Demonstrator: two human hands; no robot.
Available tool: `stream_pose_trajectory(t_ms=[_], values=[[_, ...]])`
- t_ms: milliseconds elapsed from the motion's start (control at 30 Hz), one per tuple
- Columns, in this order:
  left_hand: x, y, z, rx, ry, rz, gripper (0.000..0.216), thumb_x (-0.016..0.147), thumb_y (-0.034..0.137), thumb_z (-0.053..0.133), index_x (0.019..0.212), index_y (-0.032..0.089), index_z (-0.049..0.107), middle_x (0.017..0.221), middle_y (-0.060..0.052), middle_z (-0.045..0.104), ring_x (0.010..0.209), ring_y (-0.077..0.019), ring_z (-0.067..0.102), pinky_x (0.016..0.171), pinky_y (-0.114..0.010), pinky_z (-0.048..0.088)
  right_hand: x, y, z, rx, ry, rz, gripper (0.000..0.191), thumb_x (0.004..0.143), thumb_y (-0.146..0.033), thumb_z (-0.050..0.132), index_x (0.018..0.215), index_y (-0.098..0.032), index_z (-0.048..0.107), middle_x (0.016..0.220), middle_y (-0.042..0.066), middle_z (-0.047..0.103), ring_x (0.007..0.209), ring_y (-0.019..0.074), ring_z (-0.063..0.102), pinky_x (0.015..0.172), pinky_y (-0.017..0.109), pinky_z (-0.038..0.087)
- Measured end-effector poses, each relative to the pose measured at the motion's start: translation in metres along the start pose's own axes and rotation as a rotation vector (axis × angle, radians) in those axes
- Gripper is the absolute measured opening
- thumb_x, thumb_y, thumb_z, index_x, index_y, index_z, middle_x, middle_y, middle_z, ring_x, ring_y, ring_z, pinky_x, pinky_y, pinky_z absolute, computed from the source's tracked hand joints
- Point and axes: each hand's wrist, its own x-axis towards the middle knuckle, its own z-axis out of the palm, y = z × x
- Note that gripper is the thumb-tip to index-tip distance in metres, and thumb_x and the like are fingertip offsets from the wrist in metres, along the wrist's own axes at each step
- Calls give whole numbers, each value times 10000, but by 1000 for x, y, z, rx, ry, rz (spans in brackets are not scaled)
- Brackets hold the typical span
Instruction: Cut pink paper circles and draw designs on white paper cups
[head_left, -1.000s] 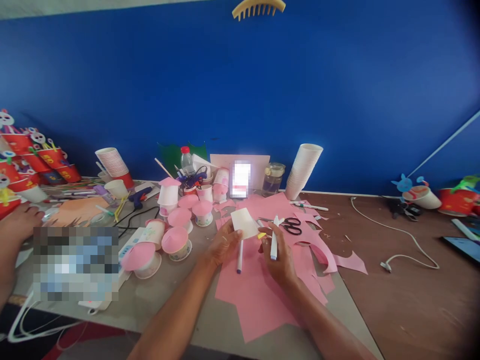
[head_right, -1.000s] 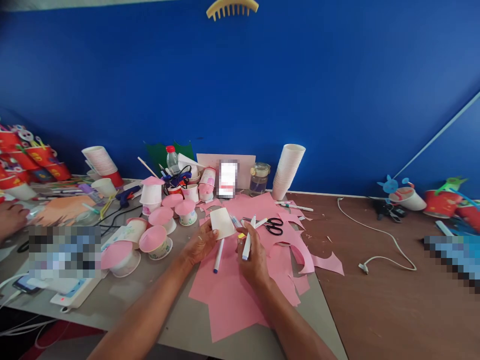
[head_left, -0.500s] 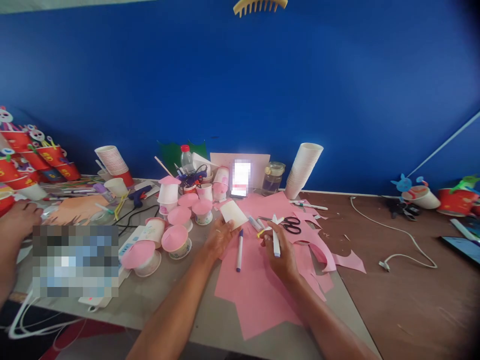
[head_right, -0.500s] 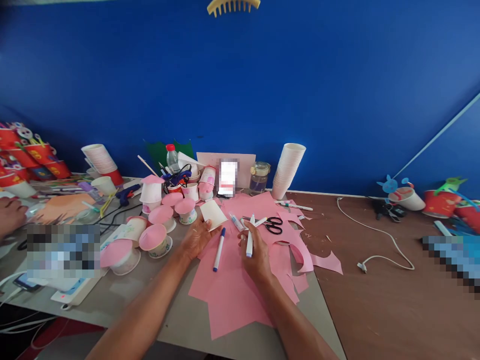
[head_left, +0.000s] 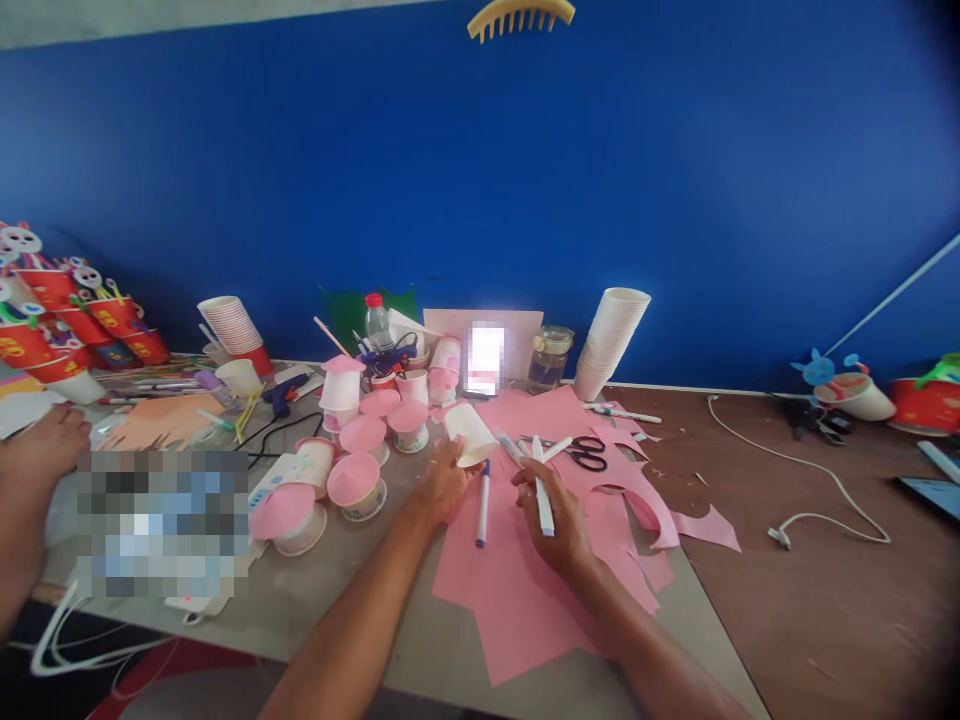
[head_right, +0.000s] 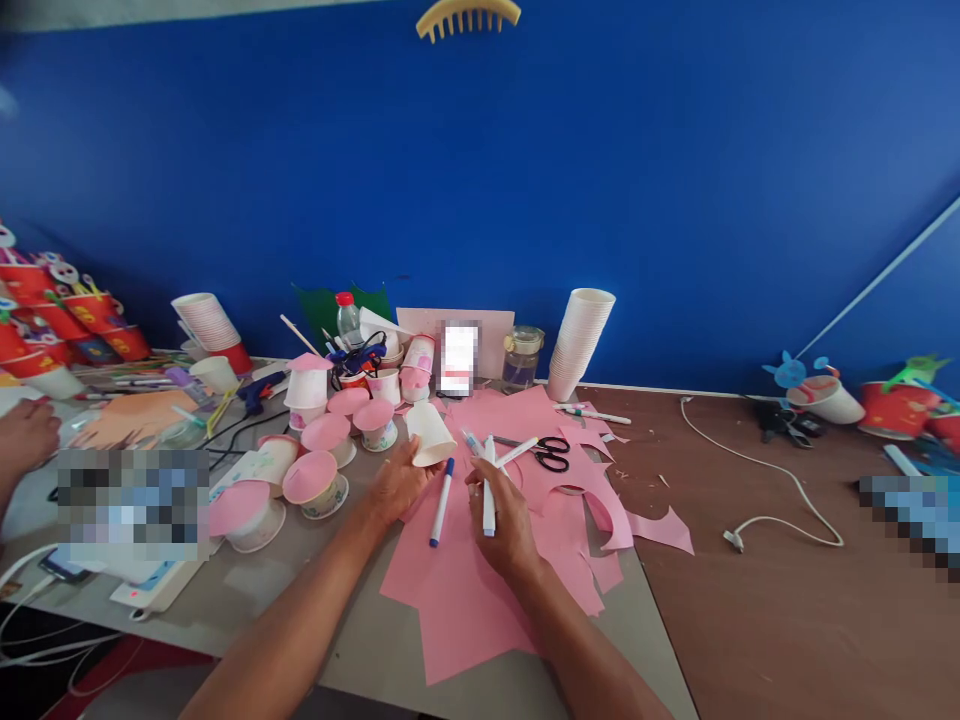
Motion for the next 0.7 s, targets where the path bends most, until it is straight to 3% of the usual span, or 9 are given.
stream_pose_trajectory(t_ms=[133,267,367,500,600,700], values=[[2,-1,-1,175,-8,157,434,636,183,758,1043,198,607,949,-29,679,914,-198,609,849,-317,439,3,4,-3,-19,77,53,246,910,-209,434,1145,-211,509,904,70,650,716,181,654,655,338,537],[10,0,-14,424,198,227,462,591,111,736,1022,200,594,924,-31,650,893,-213,591,835,-331,422,3,5,-4,-23,75,54,269,907,-209,435,1169,-212,497,905,70,650,733,184,652,665,345,538],[11,0,-21,571,338,287,432,545,51,737,936,190,618,914,-35,599,983,-247,539,880,-338,384,2,4,-3,-17,61,44,281,901,-199,441,1176,-219,495,907,67,650,759,190,653,670,344,542],[11,-3,-25,637,415,411,392,499,1,729,833,182,634,919,-37,524,1163,-301,410,973,-352,314,1,5,-1,-10,49,37,292,899,-195,441,1186,-224,485,921,70,654,782,193,654,676,341,548],[12,-5,-25,623,418,443,452,493,-43,670,884,183,642,928,-35,516,1186,-298,411,997,-353,300,2,5,-1,-19,41,39,270,902,-202,442,1165,-221,500,925,72,655,776,190,653,679,341,547],[11,-3,-23,787,478,472,495,575,-7,633,1023,203,623,1069,-60,533,1185,-279,434,1017,-364,308,3,5,-2,-16,48,31,246,904,-207,447,1139,-213,516,920,76,652,767,188,649,674,339,544]])
